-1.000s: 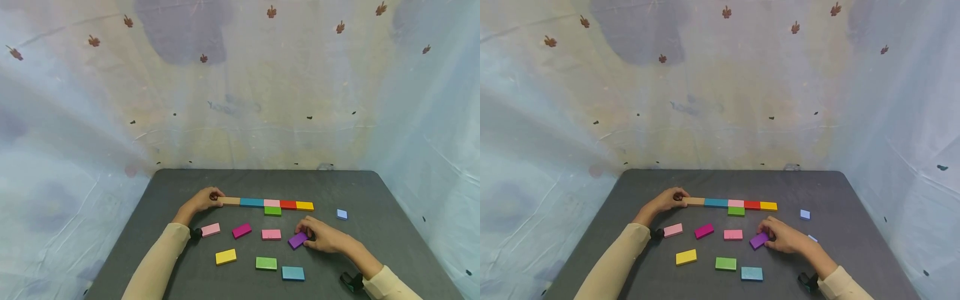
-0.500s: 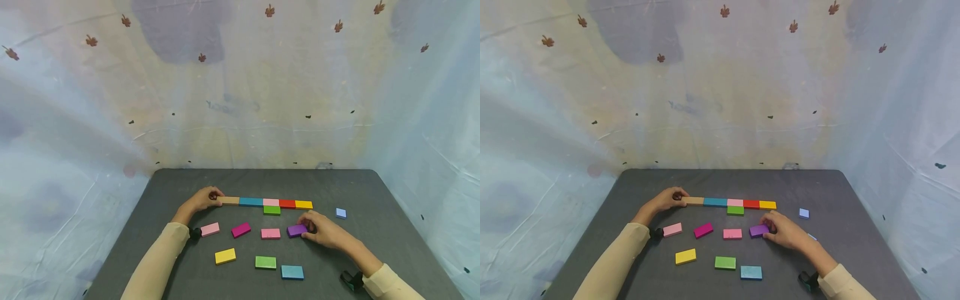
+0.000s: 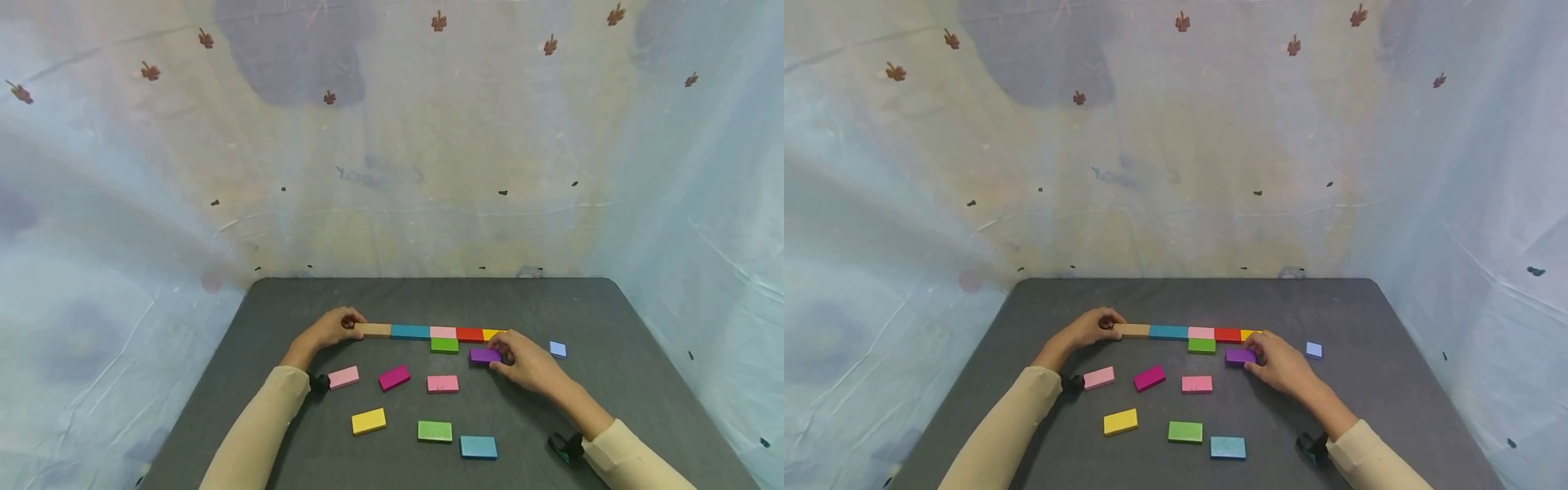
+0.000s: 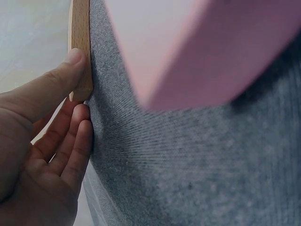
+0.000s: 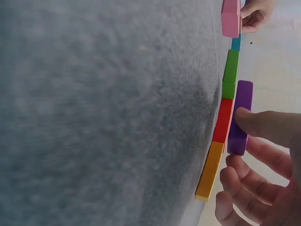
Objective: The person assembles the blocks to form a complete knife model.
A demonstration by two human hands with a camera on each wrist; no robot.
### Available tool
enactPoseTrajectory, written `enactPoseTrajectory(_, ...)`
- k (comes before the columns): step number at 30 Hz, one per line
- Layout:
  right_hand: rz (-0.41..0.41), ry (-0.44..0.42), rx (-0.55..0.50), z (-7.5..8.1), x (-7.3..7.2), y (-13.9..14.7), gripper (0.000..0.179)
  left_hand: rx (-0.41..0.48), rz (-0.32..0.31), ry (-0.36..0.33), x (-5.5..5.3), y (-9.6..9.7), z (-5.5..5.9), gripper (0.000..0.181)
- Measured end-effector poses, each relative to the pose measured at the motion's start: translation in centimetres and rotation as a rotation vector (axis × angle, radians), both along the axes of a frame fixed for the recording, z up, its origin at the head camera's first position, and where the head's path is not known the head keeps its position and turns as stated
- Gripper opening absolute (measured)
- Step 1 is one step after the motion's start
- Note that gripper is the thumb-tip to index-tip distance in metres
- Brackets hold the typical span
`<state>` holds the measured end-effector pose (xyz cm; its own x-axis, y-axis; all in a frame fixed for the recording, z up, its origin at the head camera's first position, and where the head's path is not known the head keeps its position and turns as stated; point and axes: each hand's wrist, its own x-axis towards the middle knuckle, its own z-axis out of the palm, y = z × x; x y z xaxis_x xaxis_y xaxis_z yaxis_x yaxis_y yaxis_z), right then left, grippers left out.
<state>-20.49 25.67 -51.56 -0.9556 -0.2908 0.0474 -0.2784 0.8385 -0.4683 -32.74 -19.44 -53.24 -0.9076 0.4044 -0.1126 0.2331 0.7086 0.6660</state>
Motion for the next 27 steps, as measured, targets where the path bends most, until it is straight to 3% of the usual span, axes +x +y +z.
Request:
enactPoseTrajectory(13,-0.002,0.078,0.044,-0.5,-1.3,-1.4,0.034,0.003,-0.006,-0.007,0.0,0.0,-0.1,0.025)
enactPoseTrajectory(27,0.004,0.101,0.093,-0.6,-2.2,-2.1,0.035,-0.01,0.0,0.001,-0.4,0.0,-0.3,0.024)
